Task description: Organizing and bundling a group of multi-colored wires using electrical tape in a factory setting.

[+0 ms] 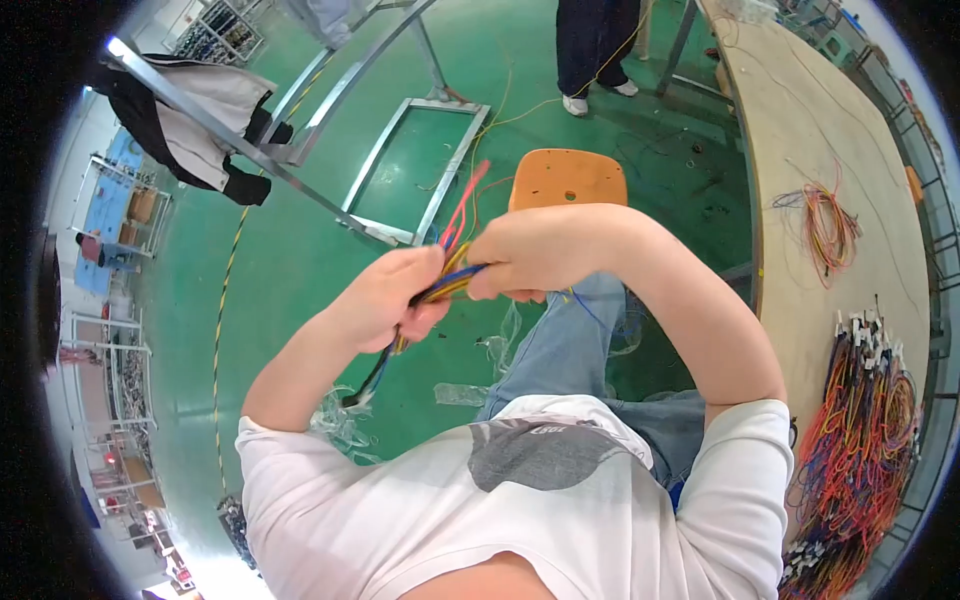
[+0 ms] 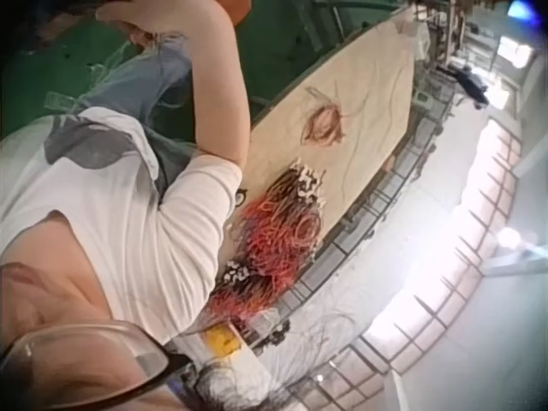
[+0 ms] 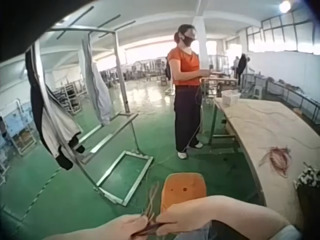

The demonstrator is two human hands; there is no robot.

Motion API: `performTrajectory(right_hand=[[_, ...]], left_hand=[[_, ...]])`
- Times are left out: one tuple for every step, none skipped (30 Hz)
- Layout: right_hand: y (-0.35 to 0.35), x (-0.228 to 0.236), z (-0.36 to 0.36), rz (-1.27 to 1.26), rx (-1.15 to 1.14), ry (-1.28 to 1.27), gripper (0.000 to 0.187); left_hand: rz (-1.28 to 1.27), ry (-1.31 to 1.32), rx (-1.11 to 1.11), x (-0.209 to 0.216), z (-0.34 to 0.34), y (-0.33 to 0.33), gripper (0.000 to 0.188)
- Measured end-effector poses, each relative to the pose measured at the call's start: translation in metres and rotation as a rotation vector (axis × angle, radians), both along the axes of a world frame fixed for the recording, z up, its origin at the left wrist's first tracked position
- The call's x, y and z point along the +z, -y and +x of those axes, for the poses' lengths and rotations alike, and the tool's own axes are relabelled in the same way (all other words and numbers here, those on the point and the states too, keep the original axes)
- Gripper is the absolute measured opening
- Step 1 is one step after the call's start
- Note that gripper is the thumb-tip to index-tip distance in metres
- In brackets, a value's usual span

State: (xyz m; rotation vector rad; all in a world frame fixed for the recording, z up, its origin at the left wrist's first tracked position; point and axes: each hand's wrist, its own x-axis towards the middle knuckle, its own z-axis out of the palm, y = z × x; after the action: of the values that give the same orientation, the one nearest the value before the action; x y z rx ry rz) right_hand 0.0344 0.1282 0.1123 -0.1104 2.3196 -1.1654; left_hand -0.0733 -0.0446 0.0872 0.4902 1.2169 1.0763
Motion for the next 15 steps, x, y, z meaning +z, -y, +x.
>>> performTrajectory(right_hand=[[-0.006, -0.003, 0.004, -0.007, -0.003, 0.011, 0.023], [-0.008, -0.003, 0.006, -0.005, -0.014, 0.016, 0.023], [-0.009, -0.002, 0.007, -0.099, -0.019, 0.01, 0.024], [-0.009, 0.0, 0.008, -0.192, -0.025, 0.003, 0.025], [-0.006, 0.001, 0.01, -0.278, -0.044, 0.013, 0.028], [-0.009, -0.003, 0.014, -0.279, -0.058, 0.014, 0.028], [-0.011, -0.011, 0.018, -0.36, -0.078, 0.022, 0.031], [-0.015, -0.017, 0.023, -0.437, -0.1, 0.028, 0.033], [-0.026, -0.025, 0.03, -0.518, -0.072, 0.046, 0.032], [-0.039, -0.033, 0.042, -0.604, -0.167, 0.079, 0.032], [-0.05, -0.04, 0.052, -0.689, -0.26, 0.112, 0.031], [-0.05, -0.044, 0.059, -0.618, -0.255, 0.075, 0.029], [-0.05, -0.046, 0.062, -0.634, -0.259, 0.054, 0.028], [-0.048, -0.046, 0.064, -0.654, -0.266, 0.032, 0.028], [-0.044, -0.043, 0.064, -0.662, -0.327, 0.036, 0.025]], left_hand=[[-0.031, 0.12, -0.054, 0.002, 0.0, 0.001, 0.023], [0.008, 0.142, -0.145, 0.006, 0.002, 0.002, 0.023], [0.009, 0.146, -0.157, 0.008, 0.003, 0.003, 0.023], [0.039, 0.177, -0.216, 0.009, 0.003, 0.005, 0.023], [0.069, 0.209, -0.278, 0.01, 0.004, 0.007, 0.023], [0.14, 0.219, -0.196, 0.008, 0.005, 0.012, 0.021], [0.187, 0.23, -0.097, 0.011, 0.004, 0.02, 0.022], [0.236, 0.24, -0.001, 0.016, 0.001, 0.029, 0.022], [0.333, 0.283, 0.115, 0.016, -0.005, 0.039, 0.022], [0.43, 0.326, 0.231, 0.017, -0.014, 0.047, 0.023], [0.399, 0.351, 0.206, 0.016, -0.027, 0.052, 0.024], [0.347, 0.377, 0.25, 0.014, -0.024, 0.05, 0.024], [0.296, 0.404, 0.292, 0.009, -0.021, 0.048, 0.023], [0.31, 0.46, 0.317, 0.005, -0.024, 0.047, 0.023], [0.311, 0.456, 0.315, 0.004, -0.028, 0.048, 0.023]])
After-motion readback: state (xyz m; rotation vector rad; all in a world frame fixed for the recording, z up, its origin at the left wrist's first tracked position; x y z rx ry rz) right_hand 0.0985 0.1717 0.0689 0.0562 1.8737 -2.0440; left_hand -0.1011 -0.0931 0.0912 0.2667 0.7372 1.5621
